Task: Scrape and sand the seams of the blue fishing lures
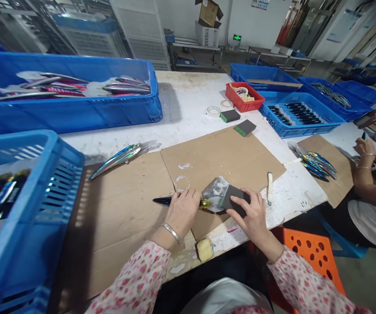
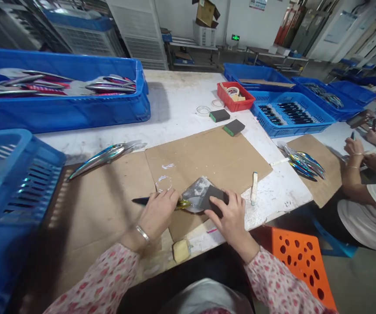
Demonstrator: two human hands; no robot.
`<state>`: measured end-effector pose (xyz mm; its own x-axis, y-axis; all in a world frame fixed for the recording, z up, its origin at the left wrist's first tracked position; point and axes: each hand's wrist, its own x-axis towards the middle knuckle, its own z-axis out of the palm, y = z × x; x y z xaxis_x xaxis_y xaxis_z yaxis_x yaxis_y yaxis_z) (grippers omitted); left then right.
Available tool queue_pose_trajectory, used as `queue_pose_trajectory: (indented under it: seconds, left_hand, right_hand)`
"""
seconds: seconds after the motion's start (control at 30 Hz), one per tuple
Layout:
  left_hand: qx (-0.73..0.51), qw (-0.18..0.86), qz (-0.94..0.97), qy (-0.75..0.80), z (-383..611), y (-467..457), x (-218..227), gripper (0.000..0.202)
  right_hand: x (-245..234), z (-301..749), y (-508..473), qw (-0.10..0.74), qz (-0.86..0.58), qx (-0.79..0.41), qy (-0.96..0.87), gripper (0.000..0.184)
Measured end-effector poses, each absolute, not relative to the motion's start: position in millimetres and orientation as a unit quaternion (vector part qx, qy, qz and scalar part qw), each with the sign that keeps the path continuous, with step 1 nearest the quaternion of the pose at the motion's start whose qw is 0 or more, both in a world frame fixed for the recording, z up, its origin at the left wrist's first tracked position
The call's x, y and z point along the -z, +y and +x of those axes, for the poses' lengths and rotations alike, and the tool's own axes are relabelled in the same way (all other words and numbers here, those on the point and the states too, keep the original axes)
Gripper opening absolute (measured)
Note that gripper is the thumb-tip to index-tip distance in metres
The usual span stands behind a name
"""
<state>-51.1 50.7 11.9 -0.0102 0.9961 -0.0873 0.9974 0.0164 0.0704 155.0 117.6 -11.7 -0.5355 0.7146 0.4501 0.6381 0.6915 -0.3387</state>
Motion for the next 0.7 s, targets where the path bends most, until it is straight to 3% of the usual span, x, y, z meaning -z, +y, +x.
queue_pose_trajectory:
  seconds: [0.43,0.7]
  left_hand:
    - [-0.011,0.031,0.702,0.711,-50,52,-12,0.029]
    - [-0.009,0.025,0.709,0.704,-52,51,-14,0.030]
  right_hand:
    - [1,146,118,0.276,-0.387,-0.037,-0.879,0.026]
    - [9,149,124,0.311,-0.388,-0.063,-0.865,0.029]
